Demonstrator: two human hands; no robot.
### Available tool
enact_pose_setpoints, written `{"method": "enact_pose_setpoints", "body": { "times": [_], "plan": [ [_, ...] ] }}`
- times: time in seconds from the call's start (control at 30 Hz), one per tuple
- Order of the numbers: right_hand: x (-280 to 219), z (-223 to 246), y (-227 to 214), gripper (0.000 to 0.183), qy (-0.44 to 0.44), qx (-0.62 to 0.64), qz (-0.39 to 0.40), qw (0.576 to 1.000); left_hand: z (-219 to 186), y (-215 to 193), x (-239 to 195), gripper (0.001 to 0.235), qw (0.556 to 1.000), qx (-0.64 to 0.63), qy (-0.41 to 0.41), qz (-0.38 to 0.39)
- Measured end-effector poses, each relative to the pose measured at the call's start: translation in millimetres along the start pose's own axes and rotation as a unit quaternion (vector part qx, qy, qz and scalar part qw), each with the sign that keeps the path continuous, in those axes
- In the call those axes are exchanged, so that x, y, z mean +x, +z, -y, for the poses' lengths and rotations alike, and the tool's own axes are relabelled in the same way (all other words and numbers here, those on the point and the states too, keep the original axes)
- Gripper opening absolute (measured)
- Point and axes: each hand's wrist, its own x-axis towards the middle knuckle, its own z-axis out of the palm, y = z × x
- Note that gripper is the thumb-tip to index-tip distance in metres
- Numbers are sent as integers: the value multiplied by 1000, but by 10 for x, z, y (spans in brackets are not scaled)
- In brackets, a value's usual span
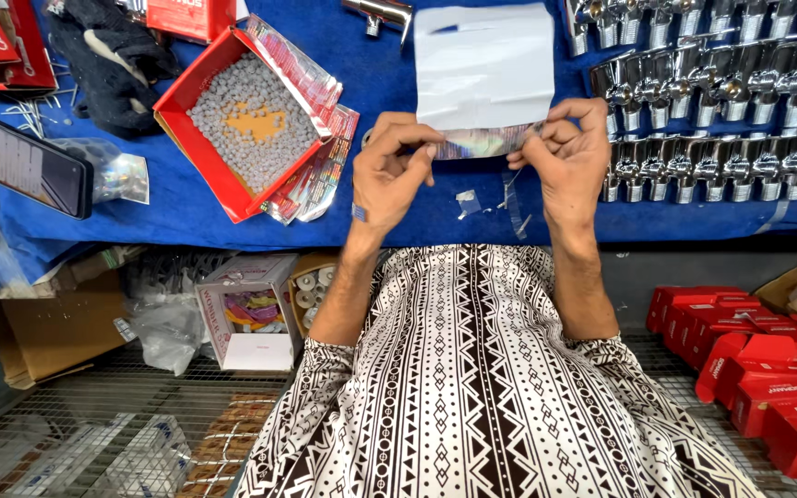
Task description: The person assembles faucets by fitting various small metal and plastic components onto the chrome bodies, applying small pieces of tape or plastic film, and handling several units one at a time on a blue workbench.
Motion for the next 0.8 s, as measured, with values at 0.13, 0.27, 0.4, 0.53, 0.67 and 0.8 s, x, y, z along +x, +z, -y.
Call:
{"method": "enact_pose_setpoints", "body": {
  "times": [0.13, 0.27, 0.4, 0.53, 0.67, 0.8],
  "plan": [
    [-1, 6, 9, 31, -23, 4, 11, 1000, -81, 22, -10, 25, 1000, 7, -26, 14],
    [61, -16, 8, 29, -88, 0, 48, 995, -91, 57, 84, 29, 997, 17, -65, 40],
    [80, 41, 30, 24, -112, -51, 34, 992, -105, 130, 82, 29, 996, -29, -38, 75],
    [58, 209, 17, 27, -128, -100, 41, 986, -142, 143, 102, 26, 996, 59, -40, 56],
    [78, 247, -31, 26, -137, -107, 76, 982, -159, 147, 121, 29, 997, 48, -41, 51],
    [57, 290, 17, 26, -107, -87, 62, 988, -261, 164, 124, 38, 996, 60, -31, 57]
  ]
}}
